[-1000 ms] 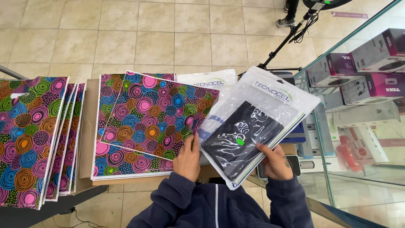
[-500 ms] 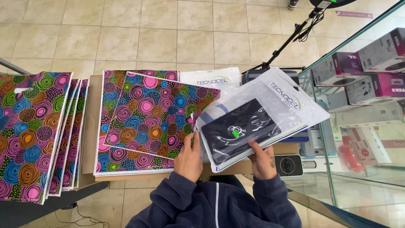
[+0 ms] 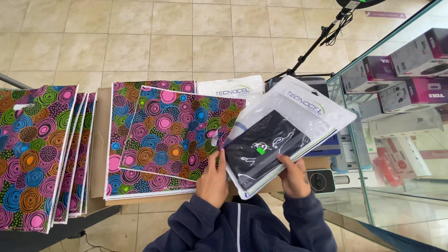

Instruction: The person places tablet cases of different colors into white plastic bags and colorful paper bags.

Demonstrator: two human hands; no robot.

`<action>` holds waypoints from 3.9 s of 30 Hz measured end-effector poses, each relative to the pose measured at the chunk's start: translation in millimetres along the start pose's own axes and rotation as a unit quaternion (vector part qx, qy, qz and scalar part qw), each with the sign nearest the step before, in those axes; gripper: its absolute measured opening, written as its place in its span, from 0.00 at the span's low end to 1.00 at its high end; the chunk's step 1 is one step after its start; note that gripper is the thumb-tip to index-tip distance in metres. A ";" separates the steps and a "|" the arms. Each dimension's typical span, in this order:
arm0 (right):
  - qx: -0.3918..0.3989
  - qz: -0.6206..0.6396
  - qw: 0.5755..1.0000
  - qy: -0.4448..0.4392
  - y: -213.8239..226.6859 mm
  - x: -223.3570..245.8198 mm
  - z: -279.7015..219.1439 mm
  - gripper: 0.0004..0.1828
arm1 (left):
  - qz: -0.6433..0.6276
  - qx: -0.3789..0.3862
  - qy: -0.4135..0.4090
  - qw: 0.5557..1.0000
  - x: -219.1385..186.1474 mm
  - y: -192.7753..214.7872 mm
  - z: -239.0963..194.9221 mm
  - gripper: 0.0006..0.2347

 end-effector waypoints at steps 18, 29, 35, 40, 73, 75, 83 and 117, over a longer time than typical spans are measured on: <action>-0.074 0.084 0.994 0.012 -69.5 -46.7 -15.7 0.17 | -0.063 0.026 -0.040 0.997 -14.5 27.0 6.1 0.41; -0.049 0.171 0.984 -0.004 -98.6 -53.9 -28.4 0.14 | -0.131 0.085 -0.270 0.950 -30.7 63.3 30.6 0.38; -0.034 0.213 0.976 -0.008 -86.9 -62.4 -32.0 0.14 | -0.185 -0.107 -0.299 0.930 44.0 119.7 126.7 0.15; 0.101 0.182 0.978 0.015 -66.5 -85.8 -19.0 0.27 | -0.102 0.000 -0.137 0.985 87.6 149.8 222.9 0.37; 0.294 -0.022 0.895 0.333 -103.3 287.0 25.0 0.27 | -0.247 -0.306 -0.191 0.899 28.0 324.2 -105.1 0.14; 0.315 -0.040 0.887 0.334 -125.2 287.0 21.1 0.26 | -0.241 -0.333 -0.186 0.892 41.9 313.8 -134.9 0.14; 0.426 -0.047 0.845 0.320 -248.8 254.9 -3.2 0.26 | -0.108 -0.440 -0.076 0.888 92.0 285.1 -286.2 0.14; 0.395 -0.137 0.877 -0.236 -593.7 -265.3 46.8 0.14 | -0.094 -0.256 0.307 0.912 615.9 439.5 -101.0 0.23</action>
Point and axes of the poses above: each hand's wrist, its own z-axis towards the middle knuckle, its own y-axis out of the back of the hand, x = y × z, the point moved 5 cm from there along z, towards the middle knuckle, and after that the axes turned 13 degrees about x, right-handed, at the moved point
